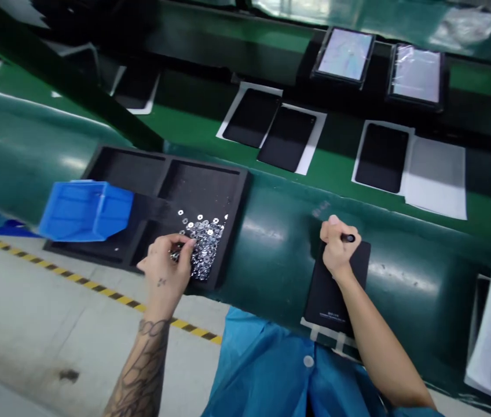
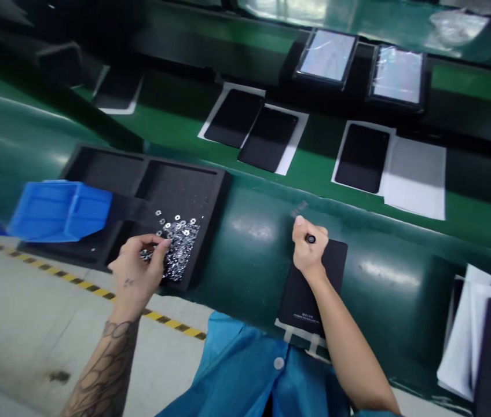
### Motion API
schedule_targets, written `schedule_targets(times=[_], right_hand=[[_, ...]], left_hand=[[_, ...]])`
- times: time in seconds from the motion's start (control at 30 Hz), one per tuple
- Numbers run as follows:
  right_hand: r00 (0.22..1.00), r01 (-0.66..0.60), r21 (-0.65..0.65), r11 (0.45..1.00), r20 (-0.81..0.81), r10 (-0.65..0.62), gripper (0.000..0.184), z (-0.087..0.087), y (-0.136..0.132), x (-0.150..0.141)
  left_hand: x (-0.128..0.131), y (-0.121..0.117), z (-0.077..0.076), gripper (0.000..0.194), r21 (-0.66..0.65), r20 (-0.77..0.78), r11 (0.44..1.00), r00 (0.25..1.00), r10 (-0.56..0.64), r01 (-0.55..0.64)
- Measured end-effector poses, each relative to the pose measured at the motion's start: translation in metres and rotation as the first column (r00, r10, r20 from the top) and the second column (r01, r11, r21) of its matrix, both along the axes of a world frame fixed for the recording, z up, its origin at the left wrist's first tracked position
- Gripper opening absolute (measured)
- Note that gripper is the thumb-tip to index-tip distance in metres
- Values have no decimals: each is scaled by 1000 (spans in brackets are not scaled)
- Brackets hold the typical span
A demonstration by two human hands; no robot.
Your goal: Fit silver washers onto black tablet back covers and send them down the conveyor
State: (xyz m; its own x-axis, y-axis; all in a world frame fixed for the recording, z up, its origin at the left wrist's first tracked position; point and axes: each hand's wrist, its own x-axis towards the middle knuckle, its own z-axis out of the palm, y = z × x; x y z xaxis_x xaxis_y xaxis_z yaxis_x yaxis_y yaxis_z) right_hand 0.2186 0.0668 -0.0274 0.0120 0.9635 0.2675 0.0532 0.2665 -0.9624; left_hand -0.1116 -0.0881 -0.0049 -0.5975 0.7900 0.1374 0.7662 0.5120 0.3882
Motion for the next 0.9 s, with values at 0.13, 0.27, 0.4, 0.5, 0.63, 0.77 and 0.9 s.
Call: schedule_targets(times=[0.13, 0.27, 0.4, 0.5, 0.63, 0.77, 0.9], right_hand=[[999, 14, 48, 999, 28, -15, 61, -7, 0, -1], [998, -32, 68, 997, 50, 29, 60, -10, 2, 4], [995, -96, 55, 994, 21, 95, 60, -11, 4, 8], [991, -130, 26, 991, 21, 129, 64, -7, 7, 5], [978, -202, -53, 978, -62, 199, 67, 18, 10, 11], [979, -187, -99, 977, -106, 177, 60, 58, -5, 58], [969, -22, -298, 954, 227, 93, 41, 69, -50, 122]], left_hand=[[2, 0, 5, 36, 8, 15, 999, 999, 52, -52], [0, -4, 7, 35, 34, 89, 991, 988, 127, -130], [-9, -9, -3, 31, 44, 74, 992, 991, 113, -116], [-17, -10, -6, 31, 99, 35, 993, 997, 68, -71], [-10, -6, 10, 36, 257, -36, 966, 999, 26, -15], [51, -1, 25, 32, 409, 79, 909, 988, -129, 86], [154, 0, 7, 16, 491, 425, 792, 694, -581, 362]])
